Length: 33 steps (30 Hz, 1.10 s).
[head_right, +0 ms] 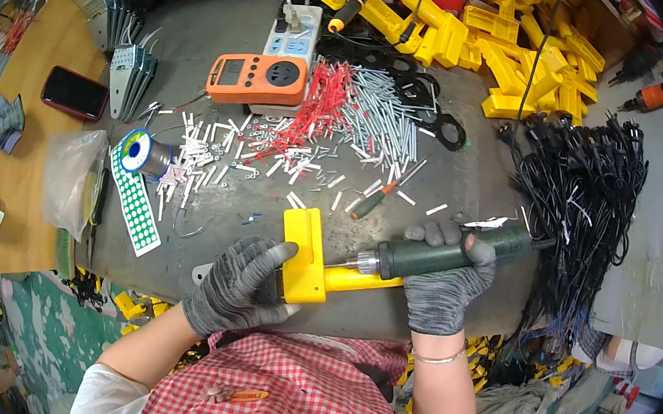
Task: Soldering wires and assembling yellow plastic components at a workshop bench.
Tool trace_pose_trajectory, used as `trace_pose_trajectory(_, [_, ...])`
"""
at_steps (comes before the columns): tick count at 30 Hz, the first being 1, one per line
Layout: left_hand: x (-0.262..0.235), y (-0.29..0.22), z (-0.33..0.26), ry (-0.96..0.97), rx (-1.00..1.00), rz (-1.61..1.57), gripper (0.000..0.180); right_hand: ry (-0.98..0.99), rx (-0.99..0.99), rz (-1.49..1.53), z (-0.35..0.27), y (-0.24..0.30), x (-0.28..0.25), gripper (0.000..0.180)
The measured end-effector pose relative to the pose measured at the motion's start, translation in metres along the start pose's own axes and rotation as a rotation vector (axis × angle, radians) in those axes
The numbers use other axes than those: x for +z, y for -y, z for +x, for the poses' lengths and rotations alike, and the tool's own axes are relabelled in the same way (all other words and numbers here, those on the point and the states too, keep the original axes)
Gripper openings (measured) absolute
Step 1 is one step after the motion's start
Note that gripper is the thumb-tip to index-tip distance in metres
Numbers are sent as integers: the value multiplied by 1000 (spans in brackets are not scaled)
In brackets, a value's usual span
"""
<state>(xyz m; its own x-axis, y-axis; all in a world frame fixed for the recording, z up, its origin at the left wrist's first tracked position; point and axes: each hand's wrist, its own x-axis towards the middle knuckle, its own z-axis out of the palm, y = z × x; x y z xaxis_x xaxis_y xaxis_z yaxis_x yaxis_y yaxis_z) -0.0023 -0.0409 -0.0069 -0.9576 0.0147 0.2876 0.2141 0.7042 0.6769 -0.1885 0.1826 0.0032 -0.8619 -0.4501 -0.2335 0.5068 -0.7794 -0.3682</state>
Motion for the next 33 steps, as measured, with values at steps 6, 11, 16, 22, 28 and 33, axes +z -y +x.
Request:
trace_pose_trajectory(6, [-7,-9,0,37,-151,12,91,79,22,6,4,0,3,37])
trace_pose_trajectory(11, [-40,38,12,-271,-348,202,26,34,-27,-46,1,0,8,39])
trace_pose_trajectory(16, [-51,76,17,-187,-385,497,19,16,-26,-46,2,-2,6,39])
trace_pose_trajectory(22, [-43,42,12,-212,-214,225,20,2,-36,-63,2,-3,7,37])
trace_pose_trajectory(28, [-8,1,-14,-238,-197,-112,26,19,-32,-64,1,-7,16,36])
trace_pose_trajectory(33, [-8,7,-13,-241,-148,-140,28,47,-22,-46,1,-6,10,30])
